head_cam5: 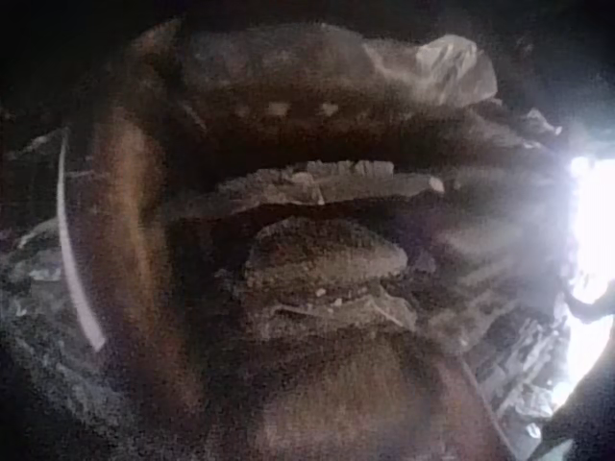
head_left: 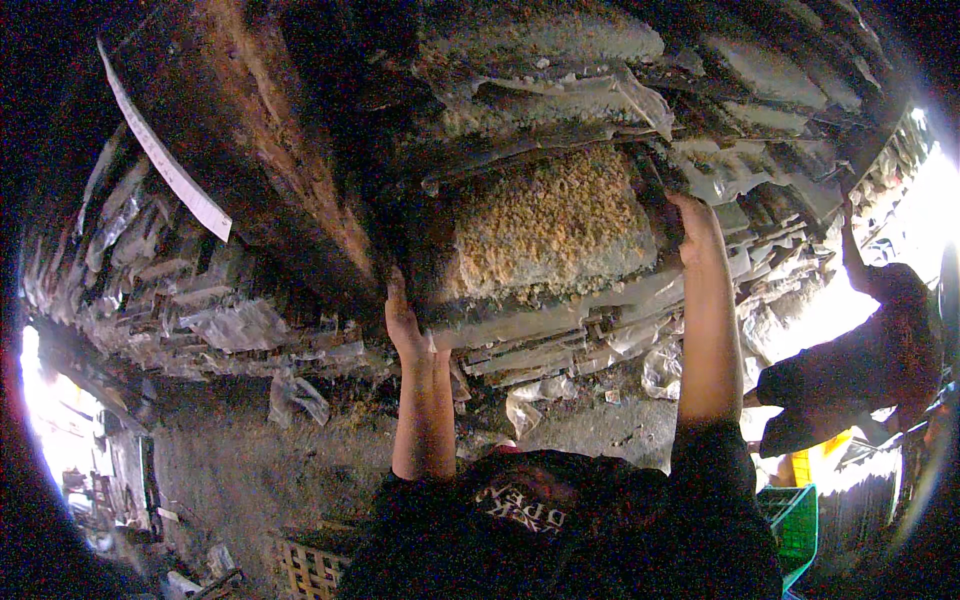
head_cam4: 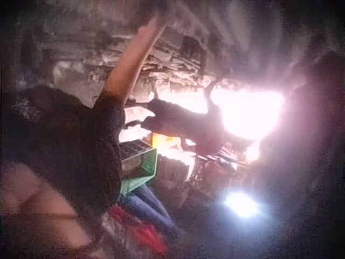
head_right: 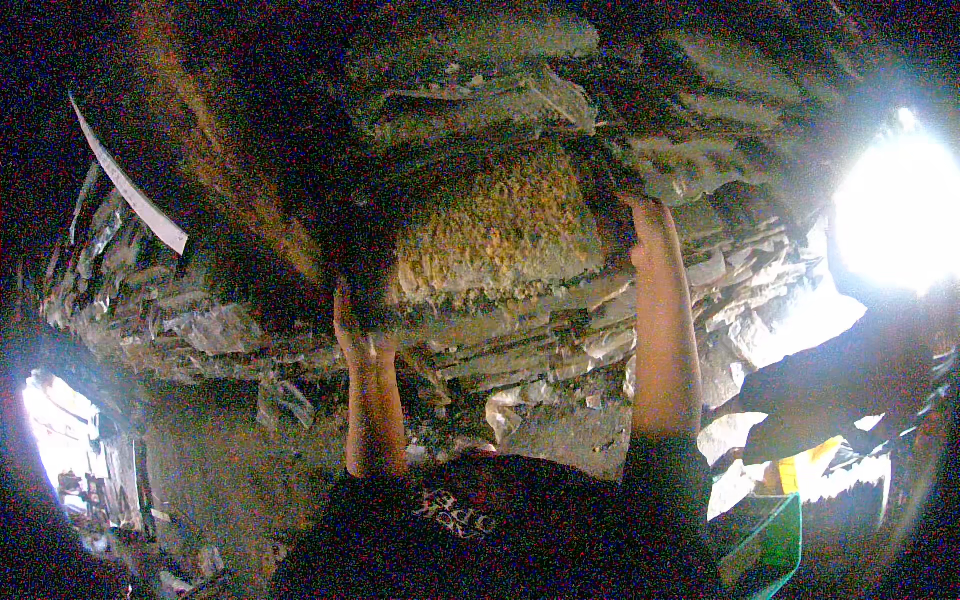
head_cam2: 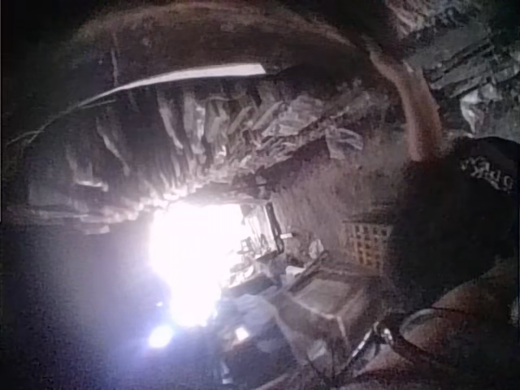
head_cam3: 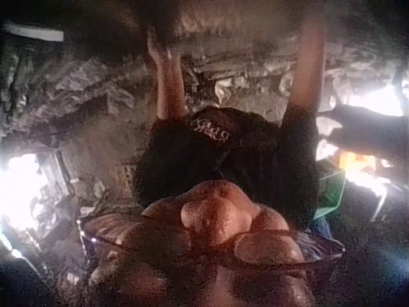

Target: The person repeatedly removes rectangular trays from a multi-tiered rack, scrapes a granular substrate from the tray surface into a green bin, and returns the trays to the rack. The process is repeated for multiple trays in a continuous loop.

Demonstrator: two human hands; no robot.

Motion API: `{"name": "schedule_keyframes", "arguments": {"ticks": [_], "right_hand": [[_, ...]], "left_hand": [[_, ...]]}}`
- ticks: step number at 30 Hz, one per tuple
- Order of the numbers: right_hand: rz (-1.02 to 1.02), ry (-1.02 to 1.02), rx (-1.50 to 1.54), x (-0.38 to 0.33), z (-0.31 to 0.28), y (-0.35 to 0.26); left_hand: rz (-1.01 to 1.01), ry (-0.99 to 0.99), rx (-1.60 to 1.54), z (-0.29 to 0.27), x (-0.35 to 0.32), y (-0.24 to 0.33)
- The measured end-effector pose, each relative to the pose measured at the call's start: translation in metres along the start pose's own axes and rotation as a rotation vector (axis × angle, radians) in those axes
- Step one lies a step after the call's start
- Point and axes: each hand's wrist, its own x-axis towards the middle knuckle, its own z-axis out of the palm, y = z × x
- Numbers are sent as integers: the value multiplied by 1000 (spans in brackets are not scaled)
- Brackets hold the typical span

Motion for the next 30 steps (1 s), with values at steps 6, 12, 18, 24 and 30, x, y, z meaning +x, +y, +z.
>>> {"name": "schedule_keyframes", "arguments": {"ticks": [6, 12, 18, 24, 30], "right_hand": [[-75, 5, 10, 19, -5, 12], [-40, -172, -41, 24, -32, 12], [-202, 32, -633, -14, -43, 34], [-285, 148, -473, -9, -32, 64], [-525, 222, -525, 30, -57, 99]], "left_hand": [[0, 49, -131, -23, 7, -13], [-149, 400, 327, 31, -26, -11], [-17, 72, 102, -26, -8, -47], [-100, 165, 110, -49, 3, -59], [21, 193, 254, -60, 2, -69]]}}
